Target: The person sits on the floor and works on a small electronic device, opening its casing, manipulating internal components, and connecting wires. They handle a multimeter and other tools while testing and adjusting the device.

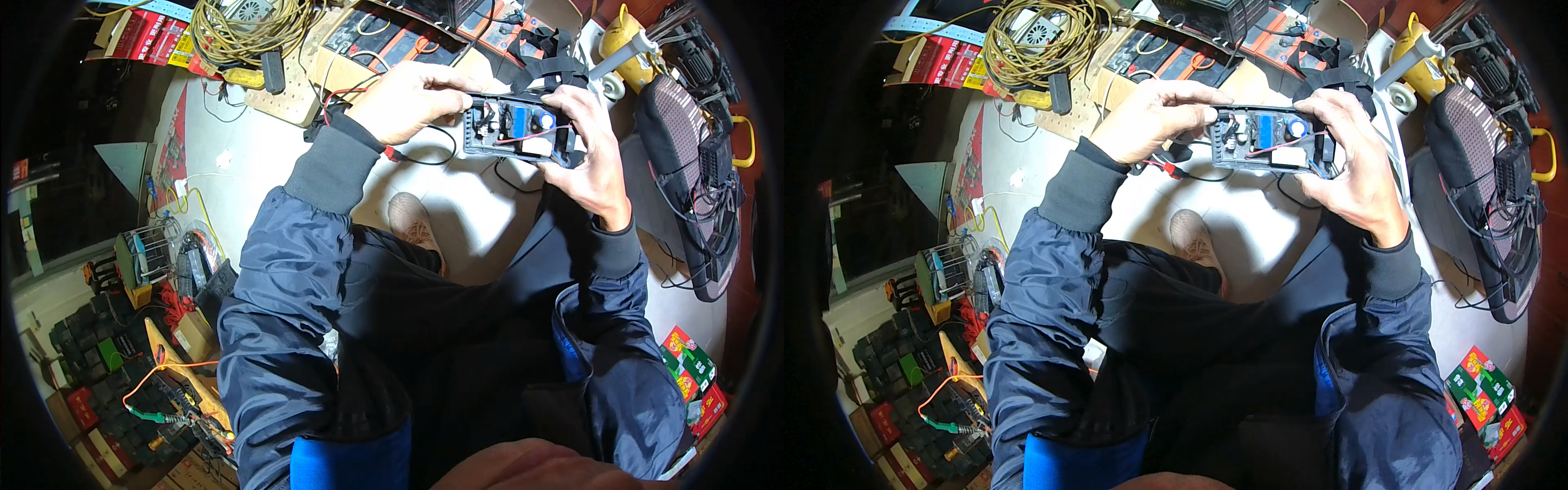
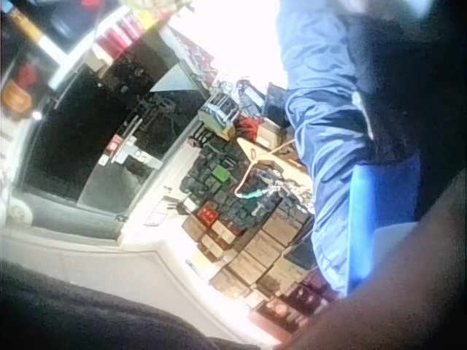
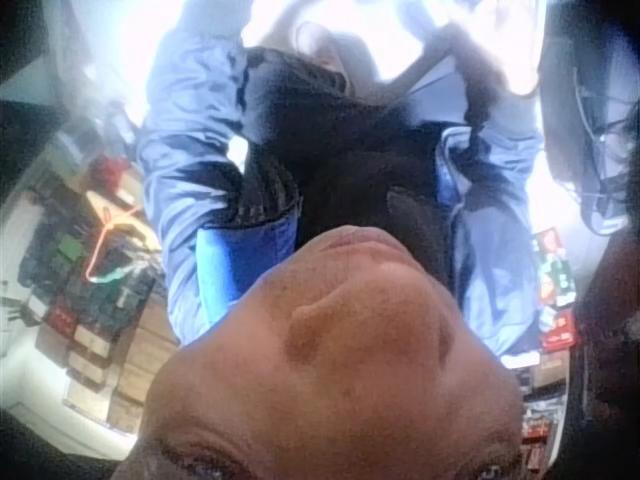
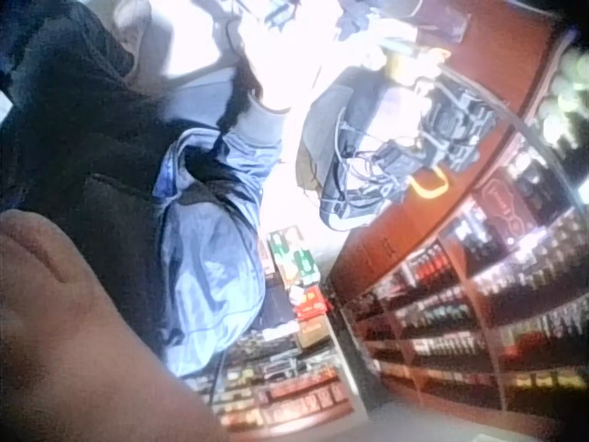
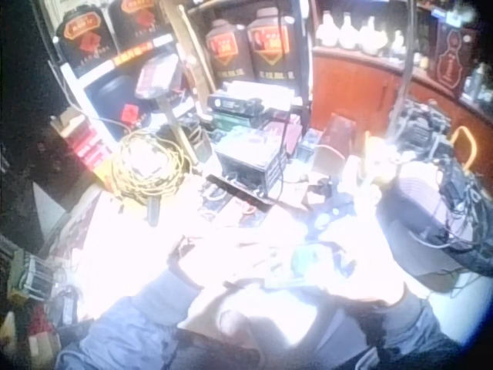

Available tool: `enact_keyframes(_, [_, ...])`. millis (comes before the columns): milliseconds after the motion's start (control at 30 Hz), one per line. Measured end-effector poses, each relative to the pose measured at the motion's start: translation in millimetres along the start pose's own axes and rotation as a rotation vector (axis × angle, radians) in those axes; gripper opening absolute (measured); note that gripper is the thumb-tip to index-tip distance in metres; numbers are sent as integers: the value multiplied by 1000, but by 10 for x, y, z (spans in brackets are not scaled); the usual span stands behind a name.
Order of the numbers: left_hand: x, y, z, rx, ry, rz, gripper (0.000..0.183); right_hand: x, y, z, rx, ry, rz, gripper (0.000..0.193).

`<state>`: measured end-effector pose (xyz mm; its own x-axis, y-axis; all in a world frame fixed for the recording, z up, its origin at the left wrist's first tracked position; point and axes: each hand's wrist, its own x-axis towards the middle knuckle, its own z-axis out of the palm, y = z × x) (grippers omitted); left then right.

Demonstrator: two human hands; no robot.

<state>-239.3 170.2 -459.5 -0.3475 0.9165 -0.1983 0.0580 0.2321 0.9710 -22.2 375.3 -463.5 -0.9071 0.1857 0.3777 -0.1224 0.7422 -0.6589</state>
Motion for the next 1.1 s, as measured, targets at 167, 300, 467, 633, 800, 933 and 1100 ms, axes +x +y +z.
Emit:
enact_keyframes(167, [34,18,-19,111,27,29,31,33,-20,-6,1,-8,20,65])
enact_keyframes(300, [85,-49,-38,144,30,40,31,51,21,-6,59,-8,34,65])
enact_keyframes(467, [140,-151,-123,74,346,212,31,47,142,86,76,76,122,66])
enact_keyframes(633, [88,-129,-73,-85,311,-101,43,22,200,223,83,170,194,66])
enact_keyframes(800, [147,-136,201,-305,181,-187,39,45,185,375,133,198,160,69])
enact_keyframes(933, [181,-158,220,-410,240,-161,29,41,169,414,140,210,154,69])
enact_keyframes(1100, [188,-161,229,-345,269,-143,25,43,157,403,122,214,136,69])
